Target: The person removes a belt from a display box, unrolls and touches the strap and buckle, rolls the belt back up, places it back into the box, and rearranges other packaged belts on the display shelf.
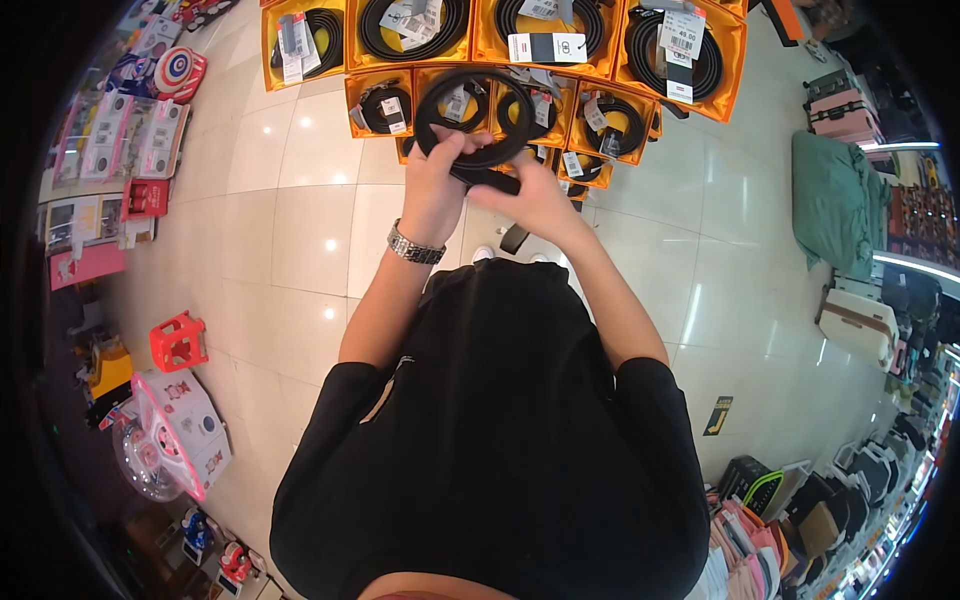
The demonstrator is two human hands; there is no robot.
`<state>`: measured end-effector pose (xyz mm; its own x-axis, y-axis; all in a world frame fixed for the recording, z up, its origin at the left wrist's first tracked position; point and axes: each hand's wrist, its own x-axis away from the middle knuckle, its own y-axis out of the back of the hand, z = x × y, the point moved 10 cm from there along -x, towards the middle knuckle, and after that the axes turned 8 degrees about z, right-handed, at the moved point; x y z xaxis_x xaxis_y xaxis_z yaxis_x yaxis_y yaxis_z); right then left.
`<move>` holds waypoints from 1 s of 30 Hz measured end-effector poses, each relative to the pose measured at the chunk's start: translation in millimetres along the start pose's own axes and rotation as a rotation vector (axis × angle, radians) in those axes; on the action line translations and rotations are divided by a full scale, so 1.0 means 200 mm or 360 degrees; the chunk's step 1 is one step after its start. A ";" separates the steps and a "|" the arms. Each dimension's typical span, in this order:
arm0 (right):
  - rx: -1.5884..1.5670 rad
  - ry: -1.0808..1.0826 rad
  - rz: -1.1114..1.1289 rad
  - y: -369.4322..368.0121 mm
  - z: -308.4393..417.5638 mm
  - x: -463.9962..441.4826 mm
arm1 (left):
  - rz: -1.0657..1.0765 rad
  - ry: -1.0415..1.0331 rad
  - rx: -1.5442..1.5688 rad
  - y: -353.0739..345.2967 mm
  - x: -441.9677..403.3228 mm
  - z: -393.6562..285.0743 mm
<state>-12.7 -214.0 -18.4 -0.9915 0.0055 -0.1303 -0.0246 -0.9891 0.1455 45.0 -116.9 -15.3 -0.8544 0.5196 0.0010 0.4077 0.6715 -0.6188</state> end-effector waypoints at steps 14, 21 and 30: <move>0.0672 -0.0602 0.0523 0.20 -0.05 0.13 | 0.0302 0.0222 -0.0613 0.27 -0.08 -0.25; 0.0463 -0.0381 0.0832 0.06 0.15 0.09 | 0.0864 0.0650 -0.1255 0.06 0.00 -0.09; 0.0191 -0.0492 0.0342 0.11 0.02 0.07 | 0.0697 0.0197 -0.1051 0.00 -0.07 -0.15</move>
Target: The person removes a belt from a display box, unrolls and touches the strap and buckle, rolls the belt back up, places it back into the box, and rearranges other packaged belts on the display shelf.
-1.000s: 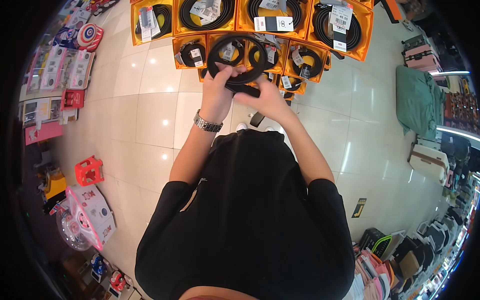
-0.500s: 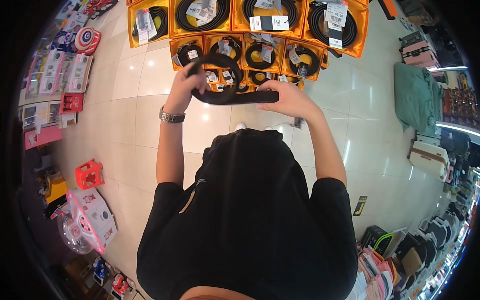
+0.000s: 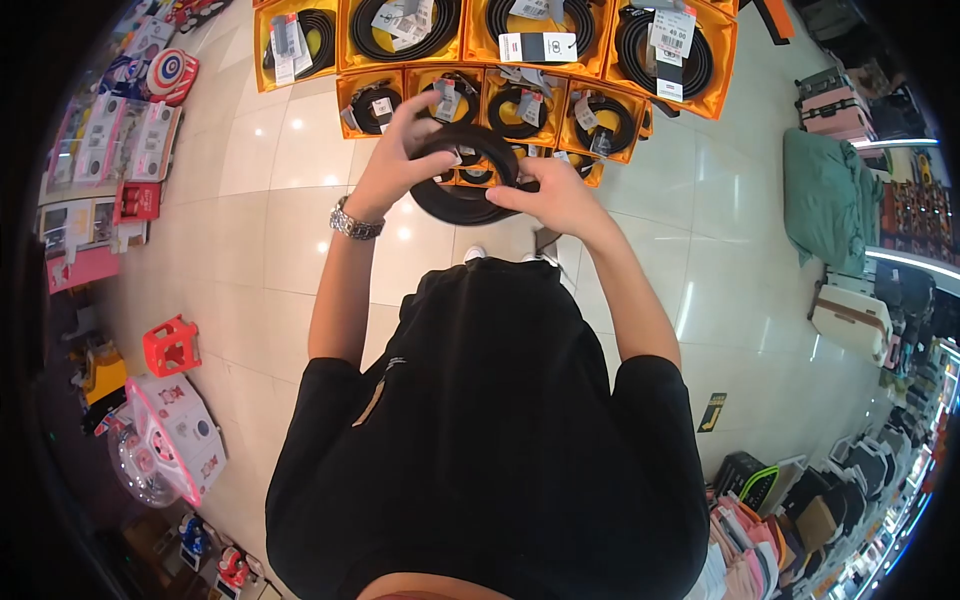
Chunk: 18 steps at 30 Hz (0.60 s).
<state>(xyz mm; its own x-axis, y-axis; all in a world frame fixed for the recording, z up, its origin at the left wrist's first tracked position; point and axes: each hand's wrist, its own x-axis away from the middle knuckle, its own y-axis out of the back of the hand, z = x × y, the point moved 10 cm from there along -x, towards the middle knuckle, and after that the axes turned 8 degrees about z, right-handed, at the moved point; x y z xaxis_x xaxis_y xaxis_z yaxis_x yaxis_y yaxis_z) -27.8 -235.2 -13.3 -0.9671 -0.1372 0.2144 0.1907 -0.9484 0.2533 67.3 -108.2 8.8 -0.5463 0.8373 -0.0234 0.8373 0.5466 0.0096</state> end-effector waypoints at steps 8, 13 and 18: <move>-0.0491 0.0107 -0.0291 -0.05 -0.07 -0.03 | -0.0694 -0.0106 0.1376 -0.18 0.10 0.24; 0.0168 0.0144 0.0037 -0.20 0.00 -0.05 | -0.0983 -0.0193 0.1342 -0.03 0.11 0.18; 0.0425 0.0025 -0.0022 -0.13 -0.13 -0.02 | -0.0858 -0.0228 0.0980 0.22 0.12 0.04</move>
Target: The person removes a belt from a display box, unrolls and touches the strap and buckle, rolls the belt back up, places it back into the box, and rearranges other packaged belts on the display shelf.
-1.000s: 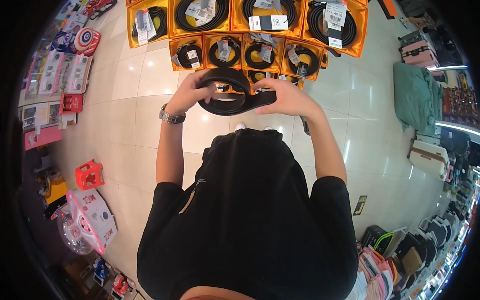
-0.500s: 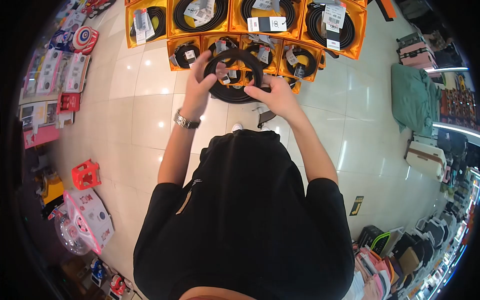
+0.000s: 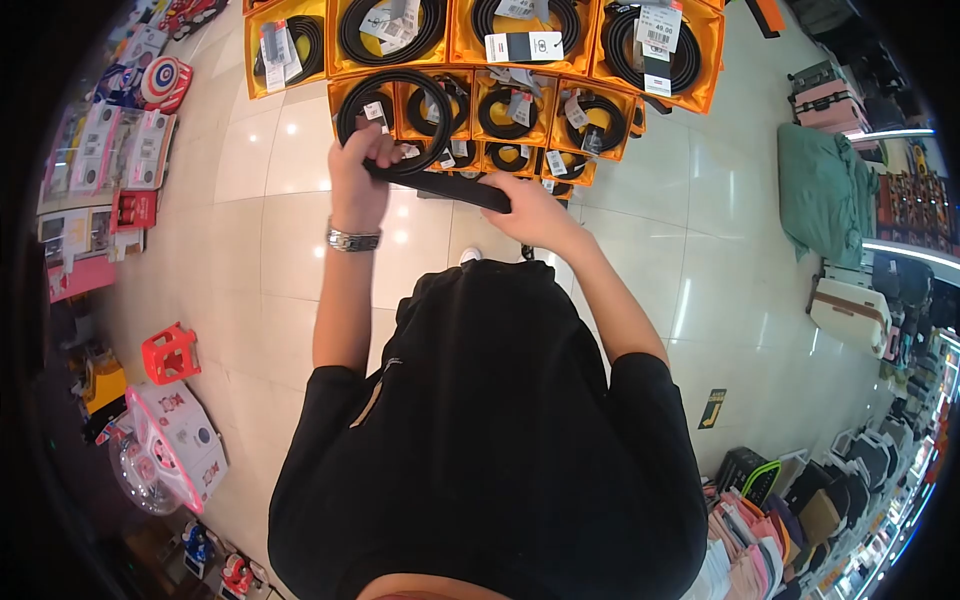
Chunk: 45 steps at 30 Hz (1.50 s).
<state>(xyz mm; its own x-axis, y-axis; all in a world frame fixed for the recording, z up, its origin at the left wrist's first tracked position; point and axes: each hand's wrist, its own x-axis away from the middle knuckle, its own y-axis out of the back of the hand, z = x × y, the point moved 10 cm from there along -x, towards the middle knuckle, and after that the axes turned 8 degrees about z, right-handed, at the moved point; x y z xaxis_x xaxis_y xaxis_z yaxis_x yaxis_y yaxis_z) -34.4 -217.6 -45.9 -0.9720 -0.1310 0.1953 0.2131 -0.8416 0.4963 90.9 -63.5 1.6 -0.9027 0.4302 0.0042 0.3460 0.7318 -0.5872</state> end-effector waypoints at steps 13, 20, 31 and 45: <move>-0.0357 -0.0011 0.0374 0.04 0.10 0.02 | 0.1078 0.0754 -0.1473 -0.15 0.08 0.23; -0.0746 -0.0124 0.0079 0.00 0.03 0.00 | 0.0890 0.0483 -0.1012 -0.18 0.02 0.15; -0.1480 -0.0163 -0.0256 -0.07 -0.06 -0.09 | 0.0021 0.0489 0.0580 -0.06 0.06 0.48; 0.0846 0.0237 -0.0447 0.19 0.09 0.04 | 0.0101 0.0465 -0.0576 -0.01 0.02 0.24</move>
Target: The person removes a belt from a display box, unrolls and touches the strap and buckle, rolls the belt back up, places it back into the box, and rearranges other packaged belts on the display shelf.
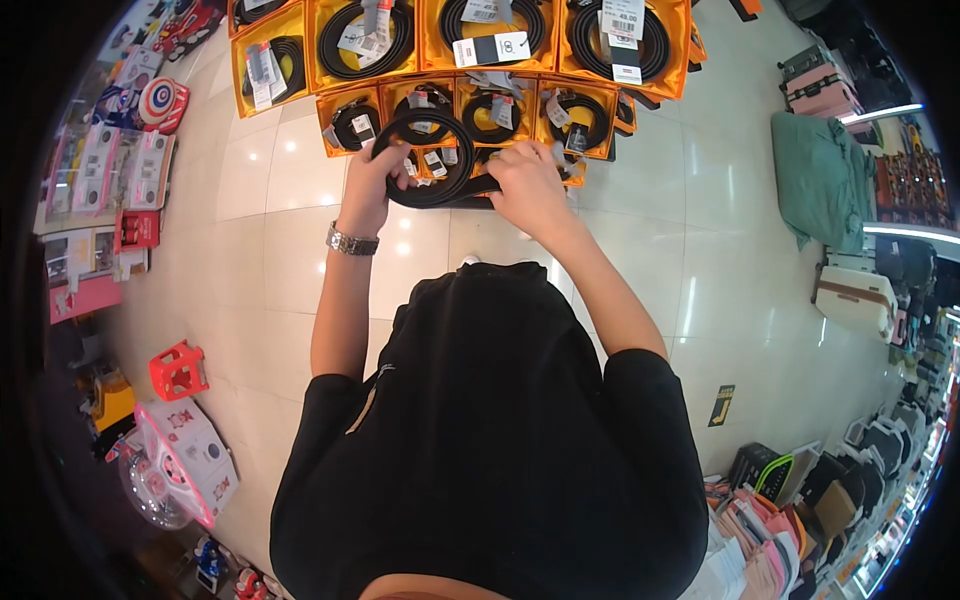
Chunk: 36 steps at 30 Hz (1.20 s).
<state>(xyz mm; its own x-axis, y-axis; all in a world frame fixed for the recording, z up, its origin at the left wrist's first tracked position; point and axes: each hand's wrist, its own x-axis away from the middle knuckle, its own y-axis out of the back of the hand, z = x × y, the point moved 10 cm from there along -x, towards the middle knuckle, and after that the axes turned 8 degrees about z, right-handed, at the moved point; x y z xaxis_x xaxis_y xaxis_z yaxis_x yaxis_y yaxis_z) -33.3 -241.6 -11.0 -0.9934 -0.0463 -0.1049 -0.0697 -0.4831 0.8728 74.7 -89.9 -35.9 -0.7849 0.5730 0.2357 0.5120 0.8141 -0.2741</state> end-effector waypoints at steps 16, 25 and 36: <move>-0.0825 -0.0491 0.0144 -0.62 -0.28 0.24 | -0.0113 0.0543 0.0921 -0.02 0.24 0.61; -0.3184 -0.1309 -0.0031 -1.00 -0.33 0.41 | -0.0350 0.0288 0.0796 -0.02 0.22 0.56; -0.3734 -0.1234 0.0058 -1.04 -0.11 0.30 | -0.0444 -0.0023 0.0266 -0.04 0.29 0.36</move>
<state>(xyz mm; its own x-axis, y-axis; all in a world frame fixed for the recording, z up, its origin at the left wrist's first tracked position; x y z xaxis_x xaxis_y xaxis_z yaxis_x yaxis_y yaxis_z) -75.5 -163.7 -209.1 -0.8718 -0.1506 0.4662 -0.4218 -0.2532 -0.8706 -0.2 -69.1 -87.5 -0.8925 0.3277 0.3101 0.2132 0.9121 -0.3502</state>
